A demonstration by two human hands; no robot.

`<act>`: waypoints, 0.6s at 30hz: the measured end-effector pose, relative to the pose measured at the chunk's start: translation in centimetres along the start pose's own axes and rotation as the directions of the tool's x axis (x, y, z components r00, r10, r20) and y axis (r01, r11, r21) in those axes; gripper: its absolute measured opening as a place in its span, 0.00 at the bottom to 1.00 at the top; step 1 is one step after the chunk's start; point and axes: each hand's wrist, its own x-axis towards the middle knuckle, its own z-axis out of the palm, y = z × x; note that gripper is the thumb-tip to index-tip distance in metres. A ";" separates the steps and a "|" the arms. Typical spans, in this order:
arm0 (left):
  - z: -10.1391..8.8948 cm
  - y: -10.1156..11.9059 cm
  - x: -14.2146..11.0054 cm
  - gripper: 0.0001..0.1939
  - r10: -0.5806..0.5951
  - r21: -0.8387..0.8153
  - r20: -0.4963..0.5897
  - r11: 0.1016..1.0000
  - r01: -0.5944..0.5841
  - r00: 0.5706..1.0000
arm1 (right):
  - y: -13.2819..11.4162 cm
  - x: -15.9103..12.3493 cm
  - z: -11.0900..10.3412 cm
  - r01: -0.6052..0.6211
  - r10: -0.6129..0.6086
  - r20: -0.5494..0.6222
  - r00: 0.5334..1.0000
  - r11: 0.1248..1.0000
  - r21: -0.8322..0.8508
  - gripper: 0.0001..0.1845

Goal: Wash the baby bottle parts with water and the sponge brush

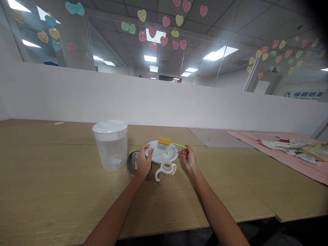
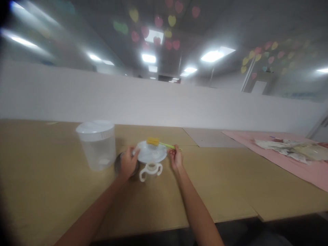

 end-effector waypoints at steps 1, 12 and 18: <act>0.0 -0.1 0.1 0.13 0.012 -0.006 -0.015 1.000 -0.012 1.000 | 0.0 0.1 -0.1 0.005 -0.005 -0.010 1.000 1.000 -0.002 0.06; -1.4 -2.2 1.9 0.11 -0.440 -0.139 0.178 0.874 0.465 0.880 | 0.0 0.4 -0.5 0.006 -0.006 -0.106 0.994 1.000 0.005 0.07; -1.0 -3.7 2.3 0.11 -0.553 -0.077 0.350 0.788 0.611 0.756 | -0.2 0.4 -0.5 -0.034 0.033 -0.108 0.994 0.999 -0.005 0.06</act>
